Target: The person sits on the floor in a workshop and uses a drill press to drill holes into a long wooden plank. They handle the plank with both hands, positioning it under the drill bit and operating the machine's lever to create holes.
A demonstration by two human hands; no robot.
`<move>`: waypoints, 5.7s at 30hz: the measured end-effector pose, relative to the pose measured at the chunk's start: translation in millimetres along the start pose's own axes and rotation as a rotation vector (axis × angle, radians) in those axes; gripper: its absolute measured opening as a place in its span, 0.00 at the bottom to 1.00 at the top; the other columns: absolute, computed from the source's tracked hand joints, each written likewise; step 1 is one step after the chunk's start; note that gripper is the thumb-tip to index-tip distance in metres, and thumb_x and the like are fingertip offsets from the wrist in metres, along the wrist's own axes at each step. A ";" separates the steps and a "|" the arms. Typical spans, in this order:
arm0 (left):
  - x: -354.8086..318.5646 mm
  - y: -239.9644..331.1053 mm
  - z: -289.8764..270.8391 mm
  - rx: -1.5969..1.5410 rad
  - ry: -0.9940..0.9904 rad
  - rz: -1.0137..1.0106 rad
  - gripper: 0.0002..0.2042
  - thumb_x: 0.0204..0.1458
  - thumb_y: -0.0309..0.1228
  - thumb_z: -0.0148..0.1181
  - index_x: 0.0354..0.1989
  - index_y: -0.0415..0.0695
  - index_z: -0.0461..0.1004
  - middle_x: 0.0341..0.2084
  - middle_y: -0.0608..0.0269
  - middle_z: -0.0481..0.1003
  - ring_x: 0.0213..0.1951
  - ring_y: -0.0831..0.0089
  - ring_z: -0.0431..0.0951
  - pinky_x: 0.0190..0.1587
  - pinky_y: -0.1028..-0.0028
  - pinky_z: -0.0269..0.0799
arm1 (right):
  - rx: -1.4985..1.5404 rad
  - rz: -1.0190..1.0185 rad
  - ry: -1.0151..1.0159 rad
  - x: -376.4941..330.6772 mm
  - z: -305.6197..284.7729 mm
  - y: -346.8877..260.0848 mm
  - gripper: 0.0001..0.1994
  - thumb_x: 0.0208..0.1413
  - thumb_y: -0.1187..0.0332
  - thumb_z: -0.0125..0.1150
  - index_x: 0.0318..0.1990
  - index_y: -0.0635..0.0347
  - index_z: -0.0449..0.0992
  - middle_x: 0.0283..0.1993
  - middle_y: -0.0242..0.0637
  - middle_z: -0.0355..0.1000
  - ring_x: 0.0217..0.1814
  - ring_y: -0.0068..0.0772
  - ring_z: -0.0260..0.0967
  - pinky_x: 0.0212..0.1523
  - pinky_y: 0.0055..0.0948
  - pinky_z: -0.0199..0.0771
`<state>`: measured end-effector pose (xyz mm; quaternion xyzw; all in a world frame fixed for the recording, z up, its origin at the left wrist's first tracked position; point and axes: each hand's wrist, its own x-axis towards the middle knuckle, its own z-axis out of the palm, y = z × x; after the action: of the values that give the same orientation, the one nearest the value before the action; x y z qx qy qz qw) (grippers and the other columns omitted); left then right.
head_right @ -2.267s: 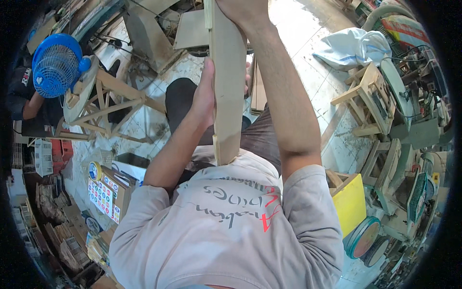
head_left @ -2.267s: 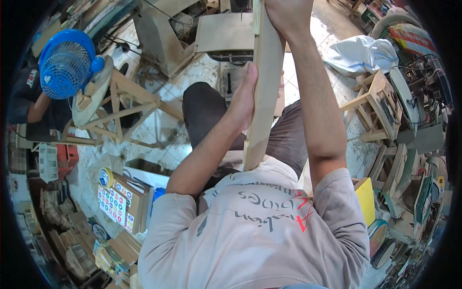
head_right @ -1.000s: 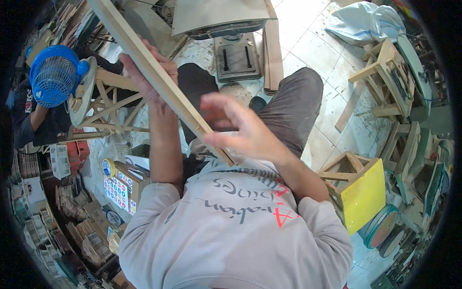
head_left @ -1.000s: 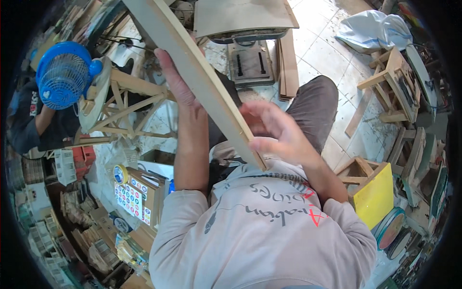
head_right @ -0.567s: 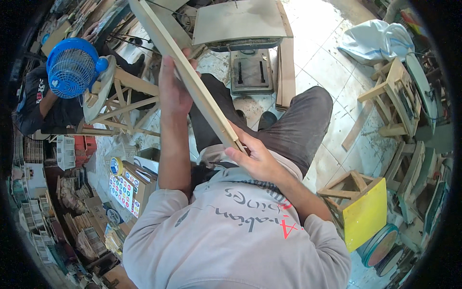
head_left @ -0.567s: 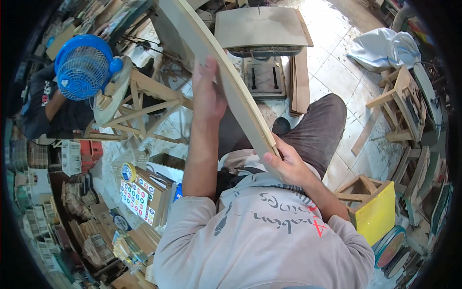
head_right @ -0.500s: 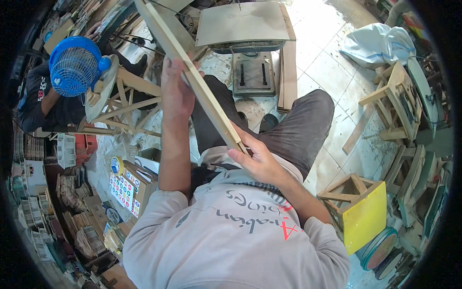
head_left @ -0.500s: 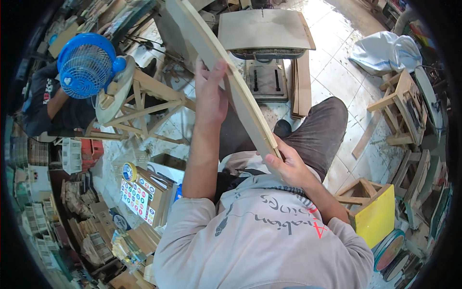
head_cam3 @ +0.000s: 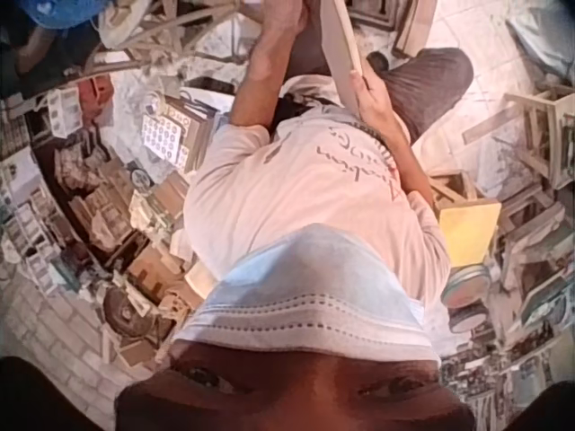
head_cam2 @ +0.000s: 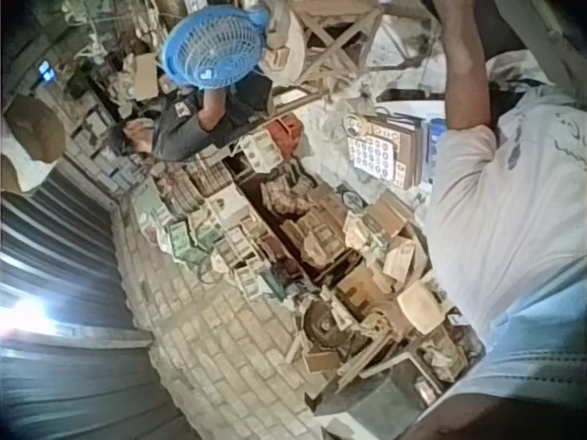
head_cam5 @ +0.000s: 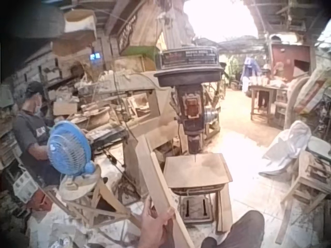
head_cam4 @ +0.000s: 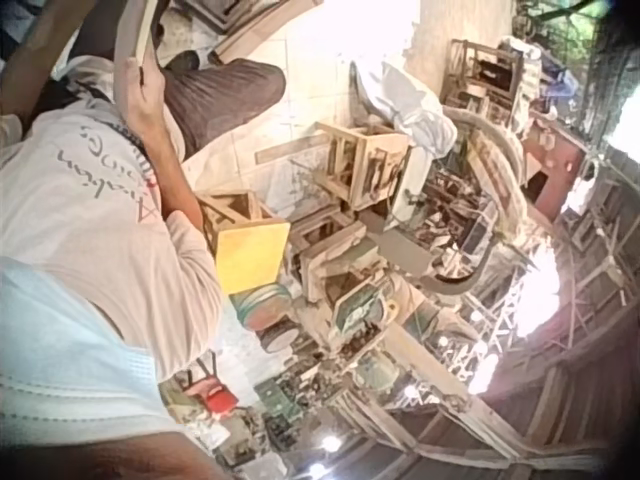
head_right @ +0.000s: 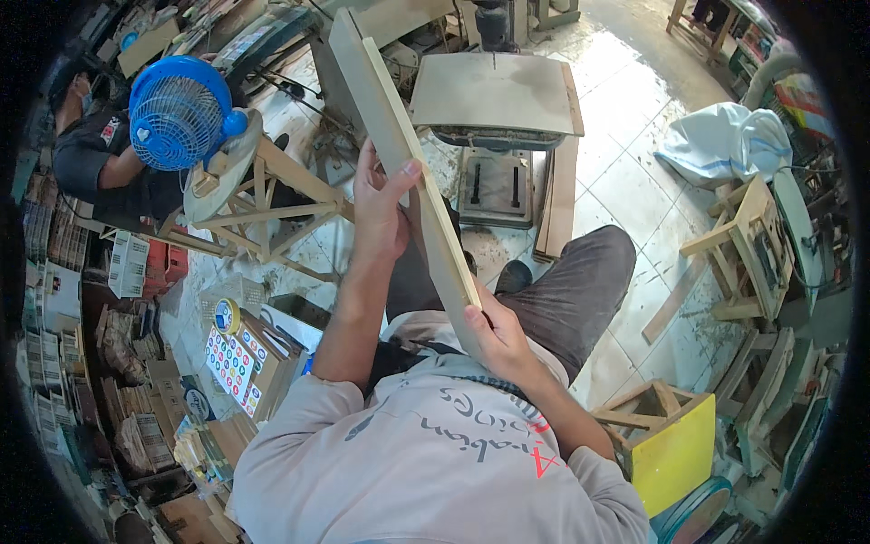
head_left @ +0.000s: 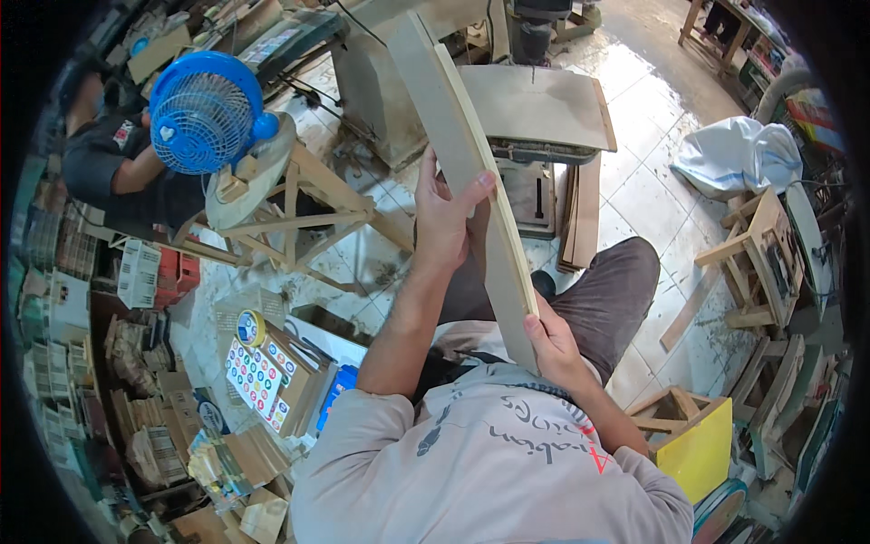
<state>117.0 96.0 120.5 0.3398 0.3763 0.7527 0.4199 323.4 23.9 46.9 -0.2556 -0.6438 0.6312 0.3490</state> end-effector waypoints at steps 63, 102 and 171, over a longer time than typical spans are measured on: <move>19.5 35.1 28.3 -0.020 0.084 0.218 0.13 0.69 0.41 0.48 0.49 0.43 0.69 0.43 0.69 0.74 0.46 0.81 0.73 0.50 0.76 0.69 | 0.495 0.187 -0.016 17.0 -64.5 43.8 0.31 0.69 0.45 0.47 0.62 0.66 0.67 0.55 0.37 0.73 0.55 0.25 0.71 0.55 0.28 0.72; -43.5 -39.1 -6.0 -0.425 0.129 -0.157 0.43 0.57 0.72 0.35 0.68 0.48 0.57 0.52 0.60 0.70 0.55 0.62 0.71 0.59 0.45 0.69 | -0.584 -0.090 0.047 14.5 -51.4 -14.0 0.33 0.43 0.68 0.77 0.61 0.54 0.74 0.61 0.48 0.65 0.62 0.46 0.66 0.63 0.39 0.67; -73.9 10.7 -44.4 0.077 0.307 -0.017 0.29 0.55 0.26 0.63 0.64 0.43 0.57 0.46 0.63 0.71 0.43 0.73 0.76 0.47 0.57 0.79 | -0.323 0.003 0.158 -5.4 -15.3 -32.4 0.08 0.58 0.78 0.64 0.43 0.67 0.76 0.38 0.44 0.78 0.38 0.33 0.78 0.40 0.27 0.76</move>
<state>107.0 14.0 93.7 0.2333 0.4674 0.7774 0.3503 342.2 27.1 77.8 -0.3583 -0.7070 0.4978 0.3519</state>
